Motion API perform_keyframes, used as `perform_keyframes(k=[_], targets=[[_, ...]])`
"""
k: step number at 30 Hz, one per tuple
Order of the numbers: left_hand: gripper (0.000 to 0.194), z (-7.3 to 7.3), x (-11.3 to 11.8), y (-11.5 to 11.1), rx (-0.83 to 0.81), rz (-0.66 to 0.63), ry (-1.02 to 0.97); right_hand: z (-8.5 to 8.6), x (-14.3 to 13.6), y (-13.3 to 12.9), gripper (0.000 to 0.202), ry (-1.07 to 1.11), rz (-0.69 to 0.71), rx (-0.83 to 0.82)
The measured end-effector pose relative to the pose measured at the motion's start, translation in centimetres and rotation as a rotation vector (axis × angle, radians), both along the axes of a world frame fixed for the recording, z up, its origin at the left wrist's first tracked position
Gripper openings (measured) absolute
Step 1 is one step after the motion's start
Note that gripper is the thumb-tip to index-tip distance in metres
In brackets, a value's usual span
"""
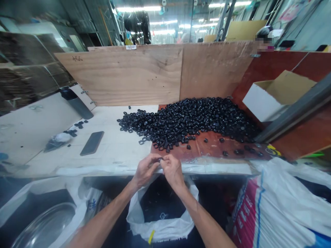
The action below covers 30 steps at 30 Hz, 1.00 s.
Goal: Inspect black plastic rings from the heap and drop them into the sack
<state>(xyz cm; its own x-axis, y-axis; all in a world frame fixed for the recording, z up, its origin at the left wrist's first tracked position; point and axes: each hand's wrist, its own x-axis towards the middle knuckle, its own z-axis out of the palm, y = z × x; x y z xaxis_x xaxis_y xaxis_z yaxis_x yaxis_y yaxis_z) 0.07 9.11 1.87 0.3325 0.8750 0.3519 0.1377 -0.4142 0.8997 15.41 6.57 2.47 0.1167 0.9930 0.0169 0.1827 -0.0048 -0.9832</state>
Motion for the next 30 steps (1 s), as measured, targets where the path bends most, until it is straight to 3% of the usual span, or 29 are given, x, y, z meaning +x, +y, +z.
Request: perform_keyframes(k=[2, 4, 7, 9, 11, 13, 17, 22, 30], targets=[[0.02, 0.3, -0.4, -0.5, 0.112, -0.016, 0.095, 0.1, 0.3, -0.6, 0.013, 0.085, 0.01, -0.15], [0.019, 1.1, -1.2, -0.6, 0.112, -0.11, 0.172, 0.5, 1.2, -0.8, 0.014, 0.05, 0.111, -0.219], [0.011, 2.4, -2.0, 0.4, -0.008, -0.219, 0.278, 1.0, 2.9, 0.1, 0.019, -0.246, 0.152, -0.018], [0.012, 2.5, -1.7, 1.9, 0.014, -0.066, 0.294, 1.1, 3.7, 1.5, 0.008, -0.458, 0.014, 0.231], [0.018, 1.8, -0.7, 3.7, 0.115, 0.124, 0.31, 0.8, 3.8, 3.2, 0.012, -0.609, -0.048, 0.359], [0.019, 0.6, 0.5, 5.1, 0.179, 0.218, 0.377, 0.2, 3.3, 4.4, 0.016, -0.732, -0.029, 0.38], [0.009, -1.1, 1.6, 6.2, 0.23, 0.235, 0.494, -1.0, 2.3, 4.9, 0.005, -0.885, -0.025, 0.376], [0.011, -1.0, 1.2, 5.4, 0.279, 0.223, 0.541, -1.1, 2.5, 4.1, 0.013, -0.85, -0.028, 0.399], [0.016, -0.1, 1.1, 3.6, 0.185, 0.18, 0.333, -0.5, 3.6, 4.0, 0.015, -0.34, 0.133, 0.451]])
